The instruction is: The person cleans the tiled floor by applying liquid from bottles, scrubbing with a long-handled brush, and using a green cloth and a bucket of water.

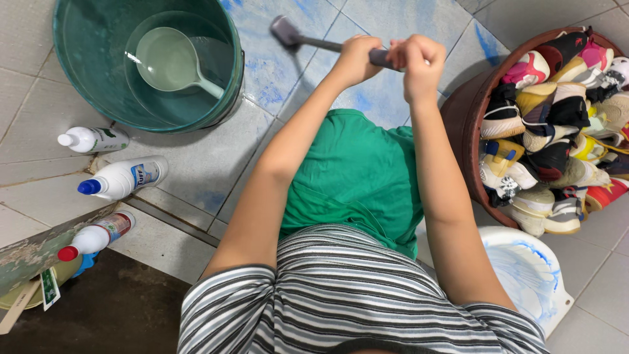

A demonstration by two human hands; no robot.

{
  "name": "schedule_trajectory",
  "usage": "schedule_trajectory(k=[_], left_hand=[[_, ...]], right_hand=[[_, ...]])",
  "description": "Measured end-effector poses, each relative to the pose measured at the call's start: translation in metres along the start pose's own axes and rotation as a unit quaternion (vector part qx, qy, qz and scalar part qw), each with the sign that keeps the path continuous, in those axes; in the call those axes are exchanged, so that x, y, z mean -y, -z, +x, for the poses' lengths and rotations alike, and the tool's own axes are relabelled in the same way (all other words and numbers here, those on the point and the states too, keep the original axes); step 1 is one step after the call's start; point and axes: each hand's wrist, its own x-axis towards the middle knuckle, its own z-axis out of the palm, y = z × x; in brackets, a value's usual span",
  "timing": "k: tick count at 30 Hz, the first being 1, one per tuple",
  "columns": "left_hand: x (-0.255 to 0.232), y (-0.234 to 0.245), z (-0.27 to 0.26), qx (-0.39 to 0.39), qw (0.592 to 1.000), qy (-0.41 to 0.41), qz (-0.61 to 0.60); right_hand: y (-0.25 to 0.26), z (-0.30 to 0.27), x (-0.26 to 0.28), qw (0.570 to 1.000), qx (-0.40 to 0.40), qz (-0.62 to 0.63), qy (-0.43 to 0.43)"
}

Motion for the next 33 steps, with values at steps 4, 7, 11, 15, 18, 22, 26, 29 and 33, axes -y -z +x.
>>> schedule_trajectory(k=[4, 7, 11, 15, 18, 22, 26, 29, 33], left_hand=[[-0.010, -0.021, 0.006, 0.050, 0.998, -0.023, -0.044], [-0.010, -0.025, 0.006, 0.009, 1.000, -0.008, -0.014], [-0.022, -0.021, -0.002, -0.004, 0.999, 0.028, 0.030], [-0.030, -0.004, -0.020, 0.046, 0.984, 0.123, 0.124], [-0.034, 0.007, -0.031, 0.046, 0.978, 0.146, 0.141], [-0.027, 0.003, -0.031, 0.015, 0.991, 0.080, 0.105], [-0.007, -0.010, -0.008, 0.014, 1.000, -0.015, 0.013], [0.006, -0.027, 0.008, 0.037, 0.999, -0.020, -0.026], [0.006, -0.040, 0.010, 0.034, 0.999, 0.020, 0.014]], right_hand=[[0.008, -0.018, 0.013, 0.996, -0.007, -0.090, -0.021], [0.010, -0.025, 0.010, 0.988, 0.024, -0.151, -0.015], [0.018, -0.017, -0.002, 0.999, 0.014, -0.045, -0.009], [0.024, -0.004, -0.012, 0.985, -0.019, 0.135, -0.107], [0.022, -0.006, -0.013, 0.980, 0.010, 0.139, -0.139], [0.022, -0.012, -0.009, 0.990, 0.018, 0.106, -0.095], [0.015, -0.022, 0.000, 0.996, 0.030, -0.083, -0.032], [0.010, -0.024, -0.002, 0.983, 0.023, -0.182, -0.013], [0.022, -0.017, -0.009, 0.998, -0.005, -0.037, -0.056]])
